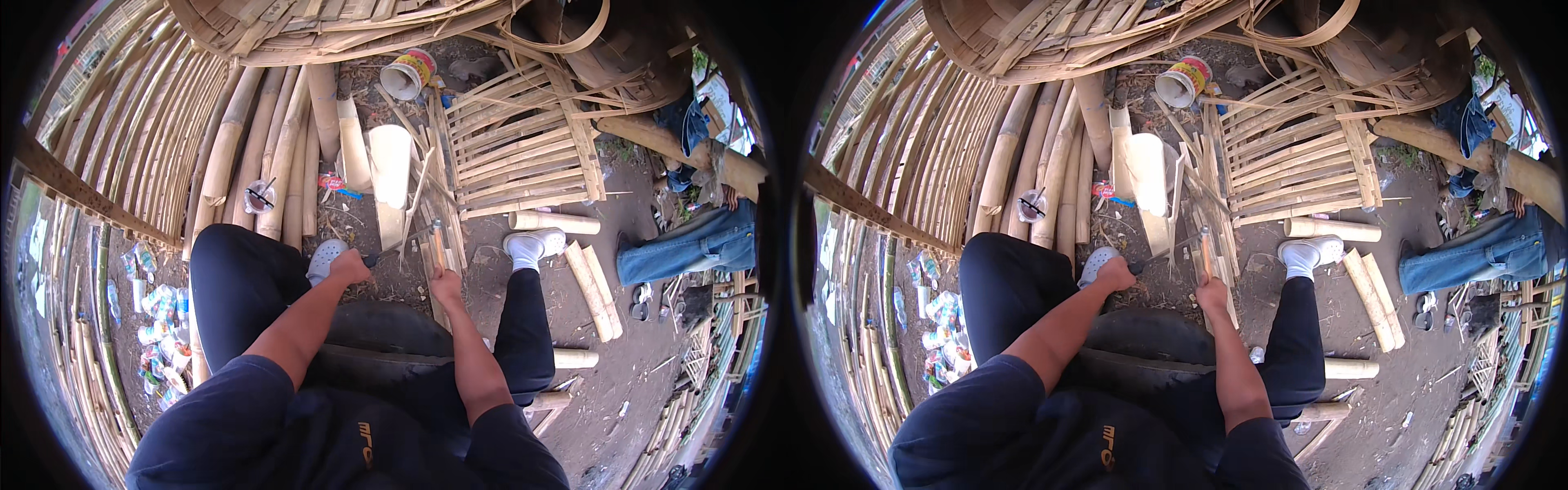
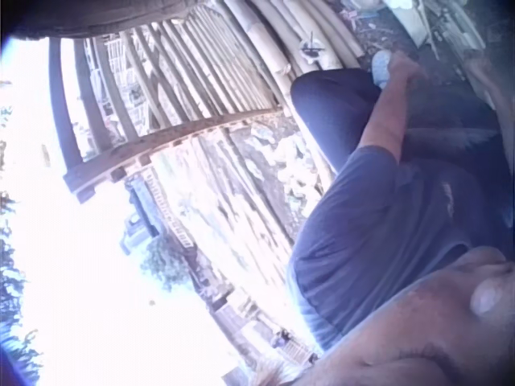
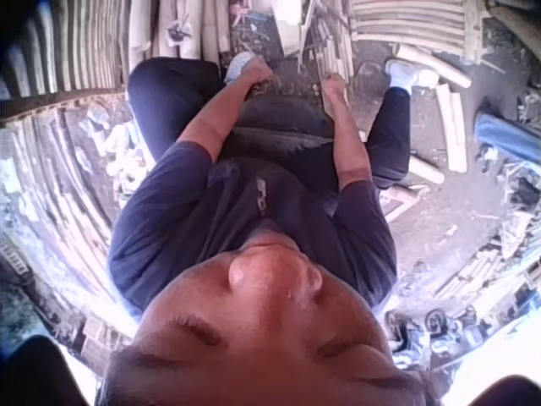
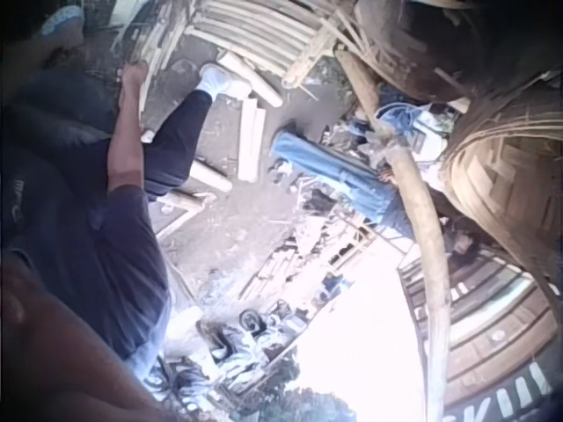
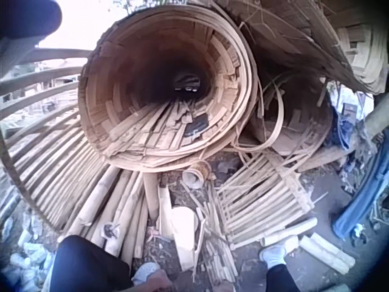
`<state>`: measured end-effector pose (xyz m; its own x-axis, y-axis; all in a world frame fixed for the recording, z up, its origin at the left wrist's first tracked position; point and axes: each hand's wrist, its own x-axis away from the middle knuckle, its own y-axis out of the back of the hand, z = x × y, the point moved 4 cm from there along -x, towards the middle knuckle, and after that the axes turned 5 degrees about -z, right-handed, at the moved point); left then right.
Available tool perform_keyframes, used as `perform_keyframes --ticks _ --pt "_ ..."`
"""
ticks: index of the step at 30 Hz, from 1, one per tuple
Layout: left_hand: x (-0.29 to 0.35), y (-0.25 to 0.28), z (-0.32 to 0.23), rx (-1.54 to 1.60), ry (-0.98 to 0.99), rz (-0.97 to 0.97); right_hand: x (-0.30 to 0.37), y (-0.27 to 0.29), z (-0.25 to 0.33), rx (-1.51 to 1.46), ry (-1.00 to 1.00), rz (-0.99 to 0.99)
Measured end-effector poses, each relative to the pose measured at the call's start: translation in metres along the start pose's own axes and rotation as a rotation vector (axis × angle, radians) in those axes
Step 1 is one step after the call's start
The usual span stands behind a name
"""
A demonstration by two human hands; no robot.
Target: The person shapes a piece of wood using a cleaver and a hammer. The person holds the wood piece by hand, positioning the blade against the wood and striking the back of the blade with a hammer to split or shave off sections, eventually smoothing the edge with the cleaver blade.
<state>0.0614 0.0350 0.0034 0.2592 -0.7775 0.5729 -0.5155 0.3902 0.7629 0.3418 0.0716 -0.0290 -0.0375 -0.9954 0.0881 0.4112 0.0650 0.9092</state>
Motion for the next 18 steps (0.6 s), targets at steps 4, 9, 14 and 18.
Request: perform_keyframes --ticks 4,9,14,18 --pt "0.011 -0.006 0.004 -0.049 -0.016 -0.005 -0.028 0.097 0.017 -0.358 -0.234 0.013" --pt "0.005 -0.022 0.016 0.029 0.033 -0.067 -0.045 0.268 0.097 -0.582 0.117 -0.277" --pt "0.012 -0.011 0.011 0.050 0.015 0.003 -0.038 0.304 0.130 -0.948 0.230 -0.441" --pt "0.004 -0.023 0.009 0.058 0.006 -0.042 -0.016 0.155 0.091 -0.880 0.258 -0.637"
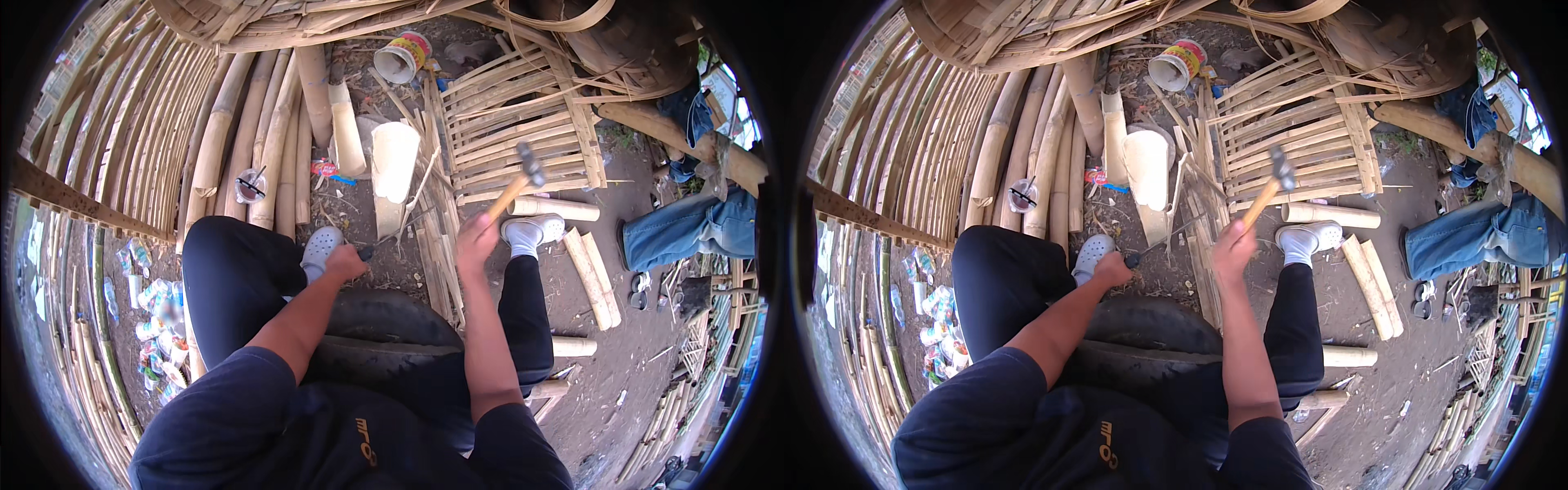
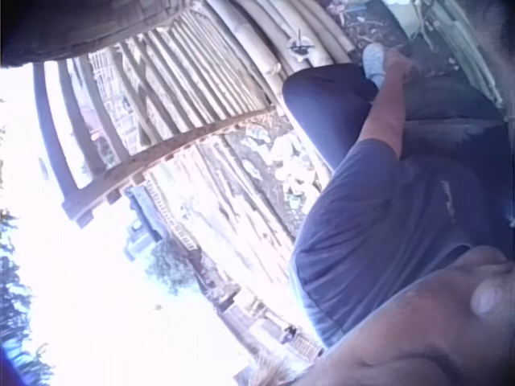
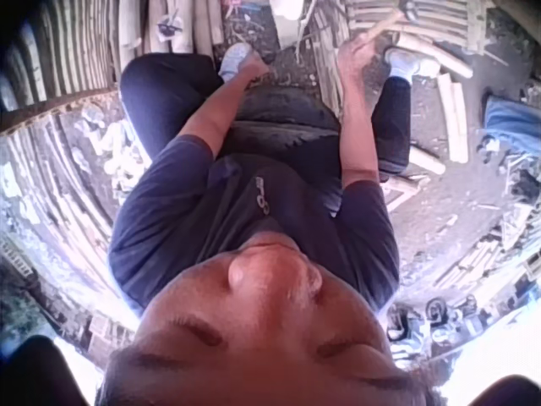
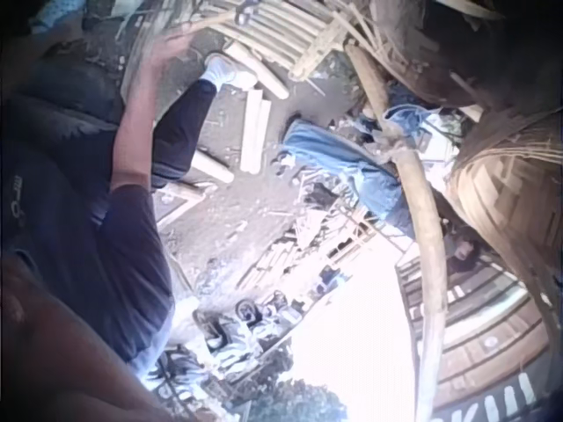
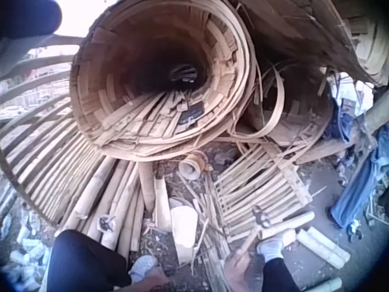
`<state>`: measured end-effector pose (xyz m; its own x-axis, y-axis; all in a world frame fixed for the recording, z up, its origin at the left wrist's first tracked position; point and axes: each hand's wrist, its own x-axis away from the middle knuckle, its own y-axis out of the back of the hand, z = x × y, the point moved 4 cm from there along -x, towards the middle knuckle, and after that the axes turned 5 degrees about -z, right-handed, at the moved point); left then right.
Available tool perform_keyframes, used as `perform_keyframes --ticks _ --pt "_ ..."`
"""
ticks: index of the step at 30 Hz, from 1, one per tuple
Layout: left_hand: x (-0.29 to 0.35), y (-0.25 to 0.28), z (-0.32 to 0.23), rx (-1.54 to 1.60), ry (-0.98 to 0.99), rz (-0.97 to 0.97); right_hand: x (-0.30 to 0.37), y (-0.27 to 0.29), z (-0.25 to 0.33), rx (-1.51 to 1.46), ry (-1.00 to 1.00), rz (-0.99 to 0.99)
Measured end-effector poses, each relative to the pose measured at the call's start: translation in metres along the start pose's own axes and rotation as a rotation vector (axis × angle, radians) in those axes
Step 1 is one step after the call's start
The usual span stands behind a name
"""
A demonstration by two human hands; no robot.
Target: The person shapes a piece of wood using a cleaver and a hammer. The person holds the wood piece by hand, positioning the blade against the wood and striking the back of the blade with a hammer to split or shave off sections, eventually smoothing the edge with the cleaver blade.
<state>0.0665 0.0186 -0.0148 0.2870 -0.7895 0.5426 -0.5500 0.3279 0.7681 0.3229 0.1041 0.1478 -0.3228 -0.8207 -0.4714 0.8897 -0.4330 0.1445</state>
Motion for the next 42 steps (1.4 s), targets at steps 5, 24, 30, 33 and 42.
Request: perform_keyframes --ticks 5,24,30,33,42 --pt "-0.001 0.005 -0.007 -0.200 -0.085 0.045 0.112 -0.007 -0.127 0.796 -0.464 0.950" --pt "-0.028 -0.033 0.041 0.109 0.003 0.016 0.029 0.024 -0.049 0.215 -0.950 0.554" --pt "-0.025 -0.038 0.044 -0.004 0.025 0.119 0.079 -0.010 -0.076 0.451 -0.899 0.826" --pt "-0.016 -0.035 0.038 -0.038 0.061 0.163 0.093 -0.017 -0.087 0.546 -0.894 0.896" --pt "-0.018 -0.033 0.037 -0.021 0.048 0.164 0.055 -0.015 -0.084 0.698 -0.521 0.805"
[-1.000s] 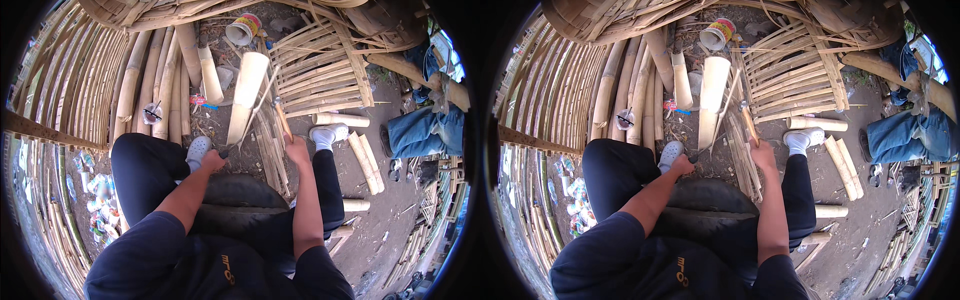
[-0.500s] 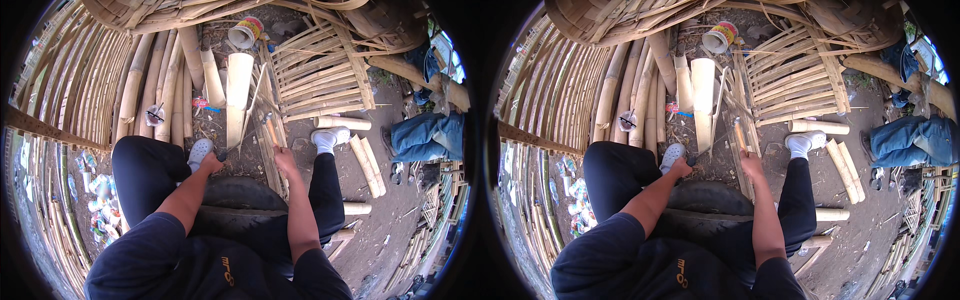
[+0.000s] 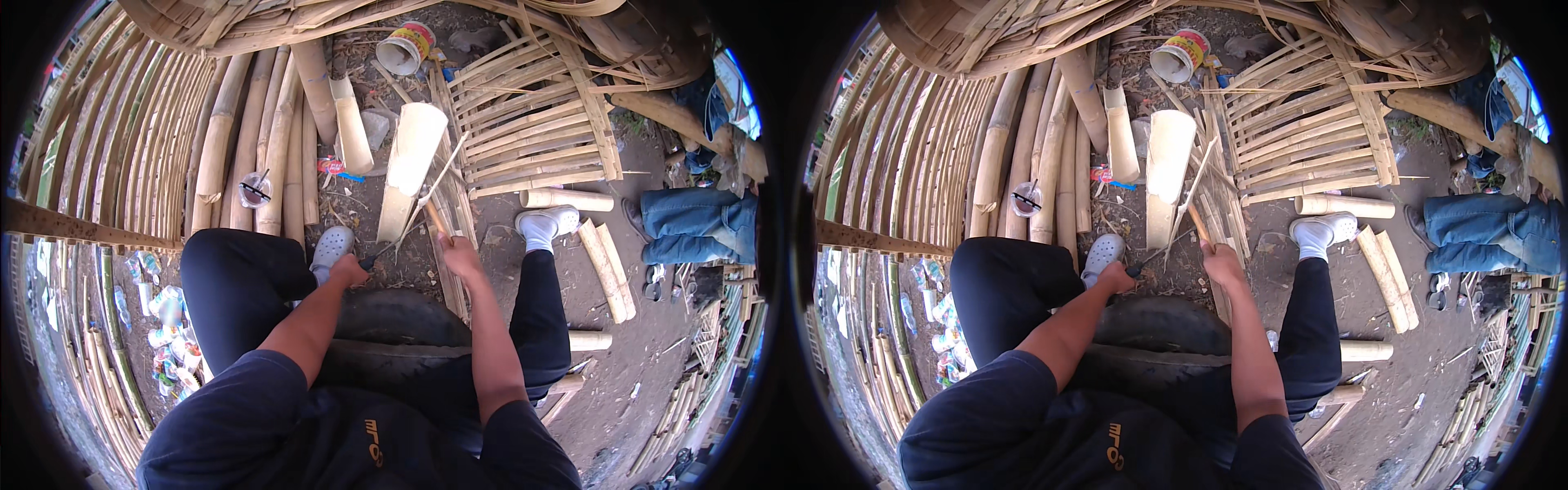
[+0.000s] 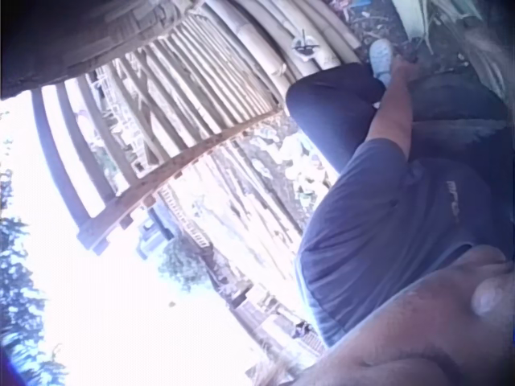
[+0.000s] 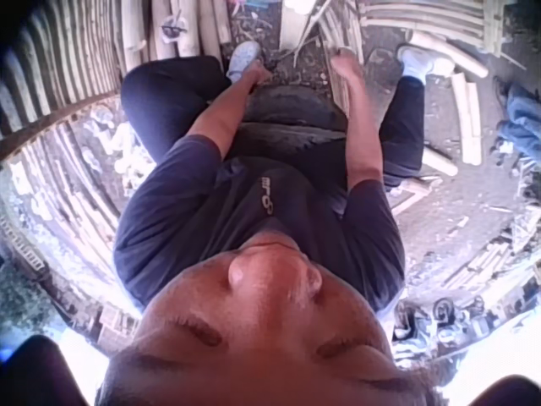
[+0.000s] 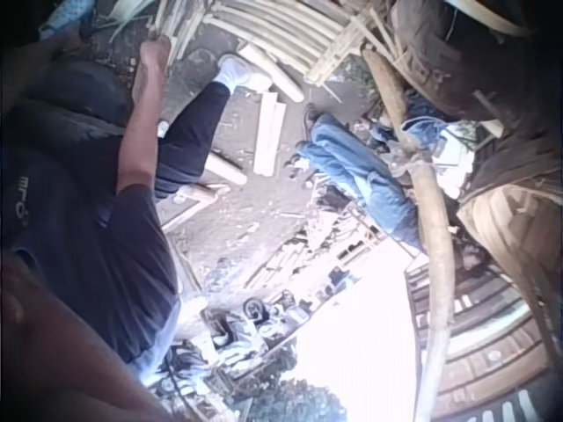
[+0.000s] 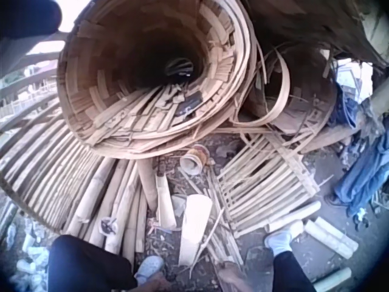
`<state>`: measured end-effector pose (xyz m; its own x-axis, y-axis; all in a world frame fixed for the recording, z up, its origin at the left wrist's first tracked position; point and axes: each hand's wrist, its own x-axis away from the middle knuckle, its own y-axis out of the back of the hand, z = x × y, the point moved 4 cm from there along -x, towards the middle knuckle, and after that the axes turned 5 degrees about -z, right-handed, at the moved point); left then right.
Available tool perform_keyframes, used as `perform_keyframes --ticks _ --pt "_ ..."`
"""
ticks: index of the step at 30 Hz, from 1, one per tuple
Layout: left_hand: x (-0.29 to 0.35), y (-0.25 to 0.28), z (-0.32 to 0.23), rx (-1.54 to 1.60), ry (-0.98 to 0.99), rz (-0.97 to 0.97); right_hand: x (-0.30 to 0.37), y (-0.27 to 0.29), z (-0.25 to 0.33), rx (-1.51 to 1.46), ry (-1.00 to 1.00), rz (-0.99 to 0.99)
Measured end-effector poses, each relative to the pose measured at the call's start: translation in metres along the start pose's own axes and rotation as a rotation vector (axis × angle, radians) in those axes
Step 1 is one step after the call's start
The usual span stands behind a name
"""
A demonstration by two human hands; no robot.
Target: The person shapes a piece of wood using a cleaver and a hammer. The person holds the wood piece by hand, positioning the blade against the wood and striking the back of the blade with a hammer to split or shave off sections, eventually smoothing the edge with the cleaver blade.
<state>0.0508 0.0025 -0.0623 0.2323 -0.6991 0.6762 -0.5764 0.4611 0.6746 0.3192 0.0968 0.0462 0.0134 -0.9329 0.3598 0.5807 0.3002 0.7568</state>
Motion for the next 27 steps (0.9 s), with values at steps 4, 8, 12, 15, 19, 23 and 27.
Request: perform_keyframes --ticks 4,8,12,15,19,23,27 --pt "-0.002 -0.003 0.011 0.023 0.039 0.002 0.006 0.090 0.068 -0.220 0.266 -0.321" --pt "-0.011 -0.010 0.022 0.064 0.036 -0.022 0.004 0.100 0.079 -0.972 0.444 -0.322" --pt "-0.007 -0.005 -0.004 0.035 0.034 0.100 -0.015 -0.025 -0.046 -0.201 0.304 -0.160" --pt "-0.002 -0.007 0.013 -0.014 0.010 0.079 0.000 -0.069 -0.094 0.306 0.190 0.169" --pt "0.004 -0.013 0.024 0.014 0.058 0.003 -0.004 -0.052 -0.098 0.182 -0.157 0.347" --pt "-0.015 -0.017 0.028 0.050 0.095 0.067 0.002 -0.034 -0.080 -0.055 -0.192 0.203" --pt "-0.017 -0.019 0.020 0.090 0.089 0.041 -0.008 -0.025 -0.072 -0.118 -0.137 0.104"
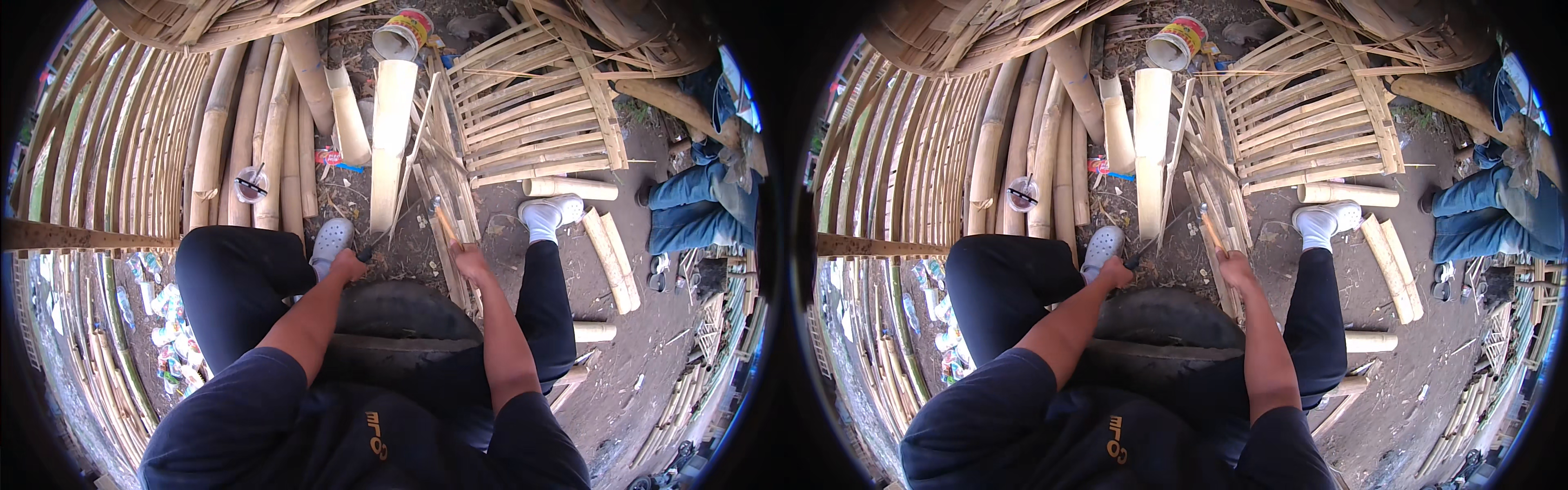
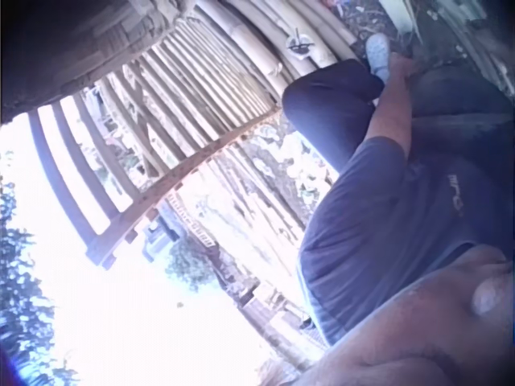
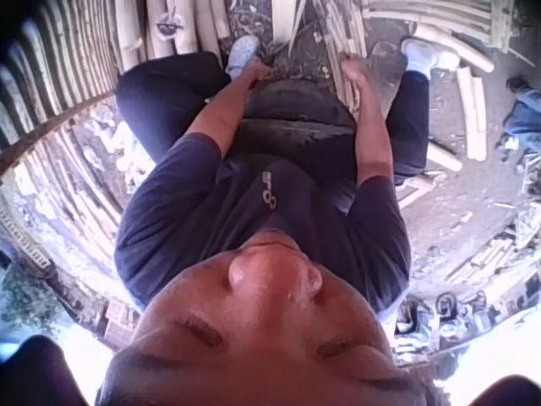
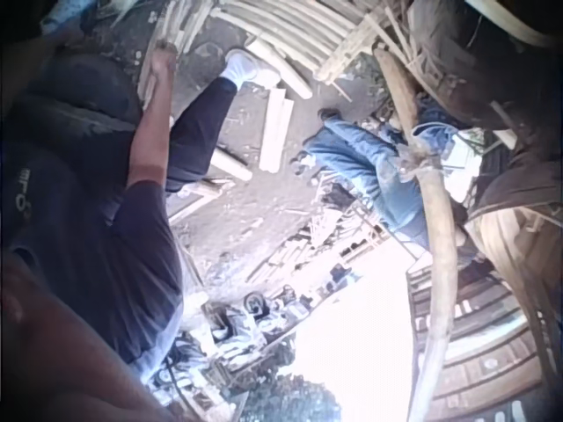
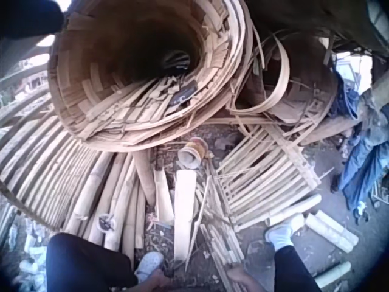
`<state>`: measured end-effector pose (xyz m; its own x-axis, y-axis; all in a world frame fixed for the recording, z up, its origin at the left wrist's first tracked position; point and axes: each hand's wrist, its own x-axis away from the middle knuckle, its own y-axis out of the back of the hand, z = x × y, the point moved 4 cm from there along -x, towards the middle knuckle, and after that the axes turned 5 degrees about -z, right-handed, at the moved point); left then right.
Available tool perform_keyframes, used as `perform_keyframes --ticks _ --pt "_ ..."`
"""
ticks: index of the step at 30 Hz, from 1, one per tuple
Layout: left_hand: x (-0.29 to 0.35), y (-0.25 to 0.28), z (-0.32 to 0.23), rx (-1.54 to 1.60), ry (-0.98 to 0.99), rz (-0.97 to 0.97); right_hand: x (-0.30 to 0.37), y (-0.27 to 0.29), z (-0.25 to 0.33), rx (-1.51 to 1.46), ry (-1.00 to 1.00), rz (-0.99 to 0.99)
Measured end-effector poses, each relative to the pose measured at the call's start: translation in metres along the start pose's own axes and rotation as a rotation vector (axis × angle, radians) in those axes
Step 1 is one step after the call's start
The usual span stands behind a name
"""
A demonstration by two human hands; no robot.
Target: The person shapes a piece of wood using a cleaver and a hammer. The person holds the wood piece by hand, positioning the blade against the wood and striking the back of the blade with a hammer to split or shave off sections, eventually smoothing the edge with the cleaver blade.
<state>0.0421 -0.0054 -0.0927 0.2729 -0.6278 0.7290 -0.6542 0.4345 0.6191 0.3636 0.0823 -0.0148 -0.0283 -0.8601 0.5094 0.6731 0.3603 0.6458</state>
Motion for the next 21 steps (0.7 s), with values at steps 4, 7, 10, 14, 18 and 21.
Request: perform_keyframes --ticks 4,7,10,14,18,21 --pt "0.005 0.001 0.001 0.011 -0.041 -0.026 0.004 0.023 0.058 -0.028 0.200 -0.123" --pt "0.000 -0.006 0.011 0.028 -0.063 -0.038 0.015 0.042 0.105 -0.161 0.310 -0.210" --pt "0.001 -0.005 -0.001 0.012 -0.084 -0.007 0.008 0.034 0.093 -0.447 0.273 -0.245" --pt "-0.006 -0.010 0.010 0.003 -0.107 -0.104 0.025 0.012 0.107 -0.671 0.226 -0.250" --pt "0.004 -0.011 0.014 0.002 -0.114 -0.074 0.041 0.020 0.130 -0.821 0.119 -0.256" --pt "0.006 -0.018 0.029 0.003 -0.089 -0.087 0.038 0.030 0.143 -0.844 0.165 -0.291"
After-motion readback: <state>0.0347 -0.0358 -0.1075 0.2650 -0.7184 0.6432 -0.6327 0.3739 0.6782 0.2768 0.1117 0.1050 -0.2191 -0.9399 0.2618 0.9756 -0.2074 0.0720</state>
